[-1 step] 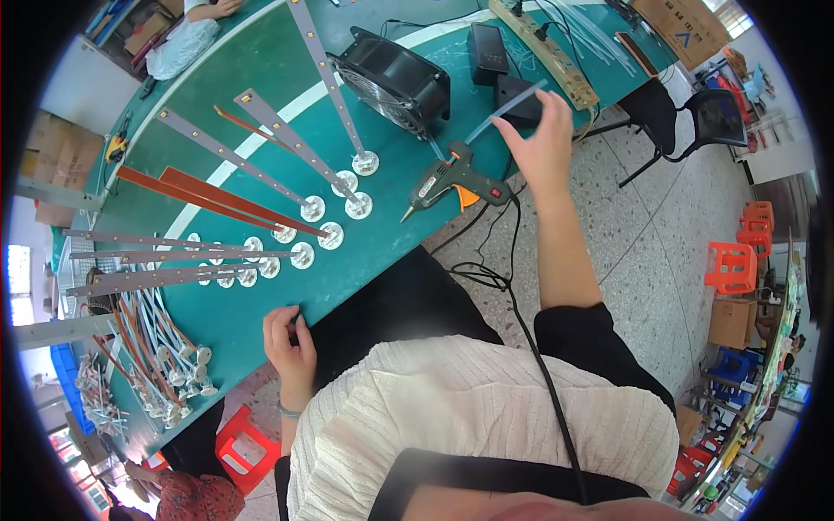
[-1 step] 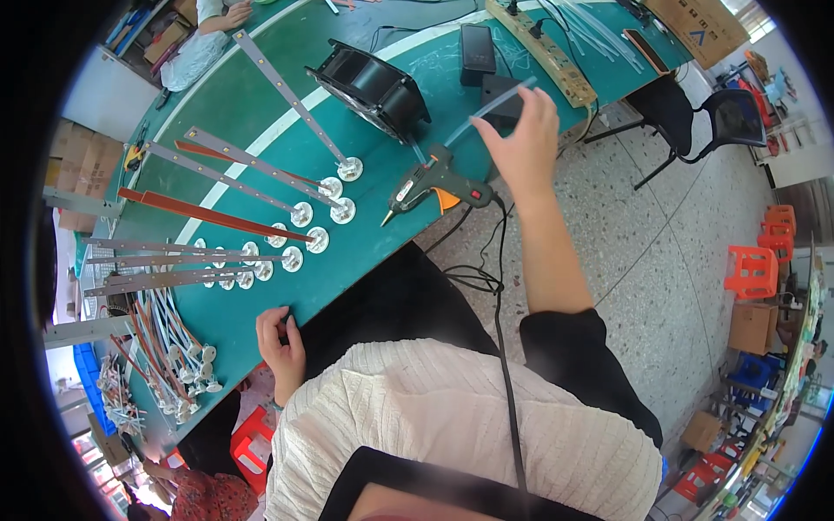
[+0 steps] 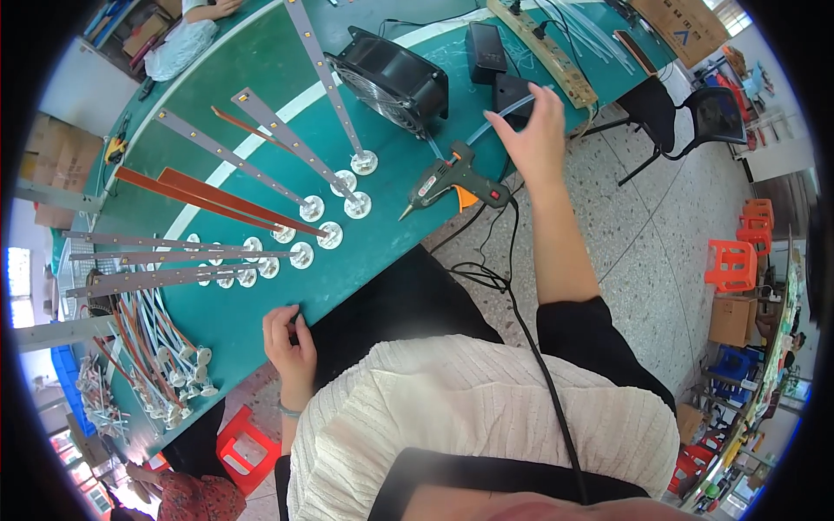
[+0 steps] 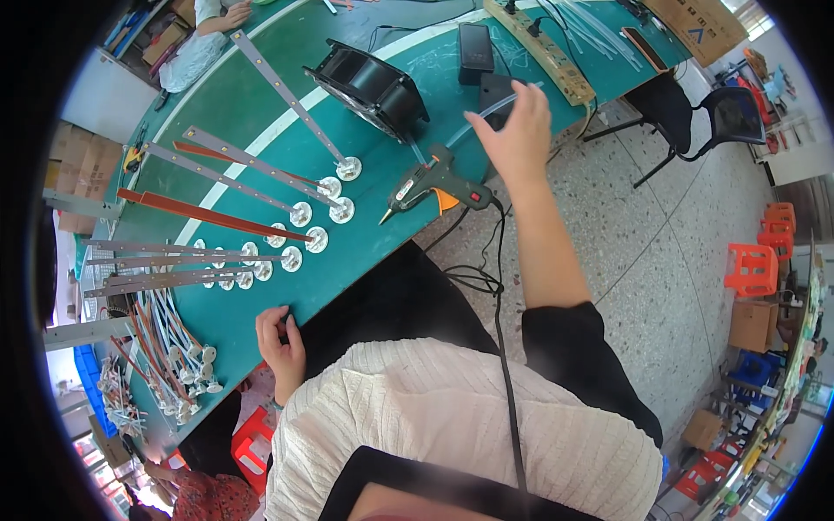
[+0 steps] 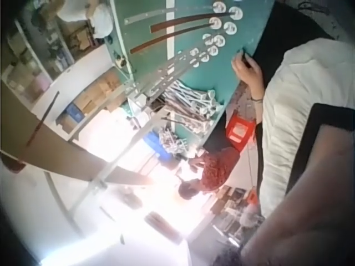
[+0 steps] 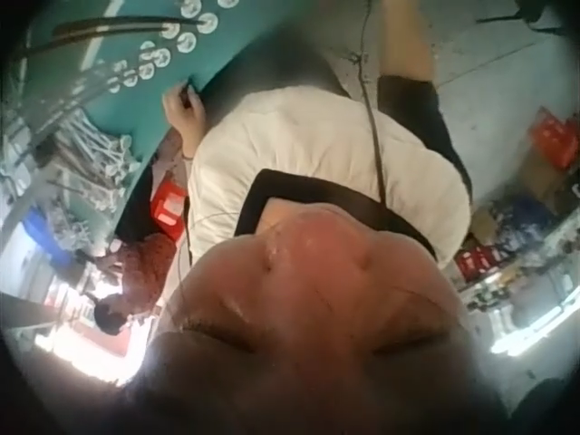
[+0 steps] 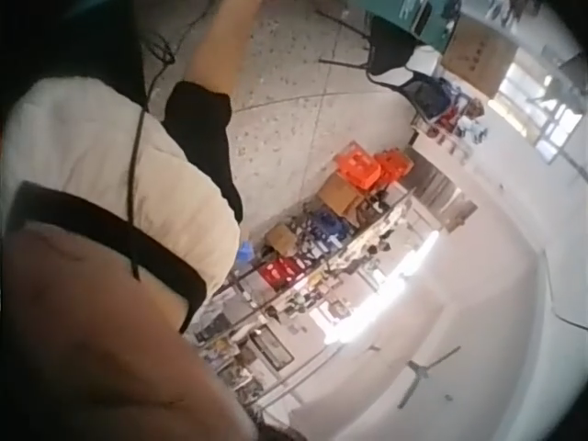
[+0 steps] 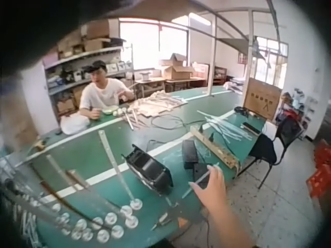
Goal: Gluing long LED strips onto small circular plastic bases using a hot glue gun.
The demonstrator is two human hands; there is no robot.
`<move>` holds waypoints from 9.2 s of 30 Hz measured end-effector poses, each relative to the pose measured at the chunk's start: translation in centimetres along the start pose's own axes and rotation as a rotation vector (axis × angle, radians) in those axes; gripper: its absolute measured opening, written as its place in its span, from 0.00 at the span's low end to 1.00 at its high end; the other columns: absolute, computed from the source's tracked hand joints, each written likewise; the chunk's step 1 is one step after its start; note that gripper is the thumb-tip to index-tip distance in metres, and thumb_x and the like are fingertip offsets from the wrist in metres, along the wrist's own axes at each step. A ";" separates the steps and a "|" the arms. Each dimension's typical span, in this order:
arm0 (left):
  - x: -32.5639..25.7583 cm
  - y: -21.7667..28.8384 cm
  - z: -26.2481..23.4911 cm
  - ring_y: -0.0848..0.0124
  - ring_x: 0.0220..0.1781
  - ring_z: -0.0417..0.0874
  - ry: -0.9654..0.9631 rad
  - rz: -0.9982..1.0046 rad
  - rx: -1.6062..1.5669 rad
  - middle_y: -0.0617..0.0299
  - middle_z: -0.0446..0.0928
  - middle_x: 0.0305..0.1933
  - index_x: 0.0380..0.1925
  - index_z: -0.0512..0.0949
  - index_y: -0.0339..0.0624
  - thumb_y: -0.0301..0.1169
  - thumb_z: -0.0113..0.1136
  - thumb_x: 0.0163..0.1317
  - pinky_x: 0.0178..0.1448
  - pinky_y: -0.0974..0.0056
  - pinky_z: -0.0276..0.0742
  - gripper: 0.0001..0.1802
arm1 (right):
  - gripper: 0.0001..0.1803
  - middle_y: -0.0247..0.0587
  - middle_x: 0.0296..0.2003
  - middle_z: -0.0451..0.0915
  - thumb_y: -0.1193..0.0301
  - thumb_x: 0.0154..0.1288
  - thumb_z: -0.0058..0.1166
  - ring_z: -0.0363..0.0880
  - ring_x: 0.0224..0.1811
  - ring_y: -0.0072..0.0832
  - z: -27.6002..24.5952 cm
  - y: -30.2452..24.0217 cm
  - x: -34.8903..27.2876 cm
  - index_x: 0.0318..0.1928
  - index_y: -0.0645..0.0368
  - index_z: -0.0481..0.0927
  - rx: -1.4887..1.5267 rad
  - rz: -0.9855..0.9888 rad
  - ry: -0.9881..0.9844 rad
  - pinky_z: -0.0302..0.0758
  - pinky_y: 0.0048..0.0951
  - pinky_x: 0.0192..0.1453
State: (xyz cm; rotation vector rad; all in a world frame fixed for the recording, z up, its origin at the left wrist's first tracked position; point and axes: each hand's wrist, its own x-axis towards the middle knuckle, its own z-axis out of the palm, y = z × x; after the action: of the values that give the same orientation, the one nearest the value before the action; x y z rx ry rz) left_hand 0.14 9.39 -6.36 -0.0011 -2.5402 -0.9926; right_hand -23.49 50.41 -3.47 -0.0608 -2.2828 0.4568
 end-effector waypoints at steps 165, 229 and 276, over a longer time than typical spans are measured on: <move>15.2 0.6 -1.6 0.63 0.38 0.81 -0.100 0.133 0.284 0.64 0.81 0.33 0.38 0.84 0.49 0.31 0.72 0.54 0.55 0.55 0.65 0.10 | 0.38 0.46 0.43 0.86 0.53 0.56 0.73 0.84 0.38 0.30 -2.0 -14.0 4.9 0.61 0.63 0.77 0.295 -0.005 -0.398 0.79 0.28 0.43; 16.8 1.0 1.9 0.61 0.53 0.80 -0.038 0.215 0.012 0.60 0.80 0.46 0.48 0.82 0.47 0.28 0.68 0.56 0.57 0.55 0.67 0.18 | 0.50 0.50 0.61 0.78 0.56 0.47 0.79 0.79 0.62 0.43 -3.3 -14.6 3.4 0.69 0.56 0.68 0.313 -0.094 -0.458 0.74 0.39 0.65; 20.9 3.2 -4.6 0.57 0.83 0.49 0.346 -0.398 -0.948 0.47 0.54 0.80 0.76 0.55 0.38 0.63 0.35 0.75 0.82 0.44 0.35 0.44 | 0.39 0.51 0.56 0.77 0.61 0.52 0.74 0.77 0.58 0.45 -4.1 -5.9 -6.4 0.62 0.63 0.72 0.280 -0.079 -0.516 0.74 0.40 0.62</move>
State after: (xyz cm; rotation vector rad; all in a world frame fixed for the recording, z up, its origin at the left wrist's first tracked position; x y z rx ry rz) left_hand -16.82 5.74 6.66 0.3748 -1.5887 -2.0473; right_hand -15.57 45.00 -3.41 0.3218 -2.6804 0.8202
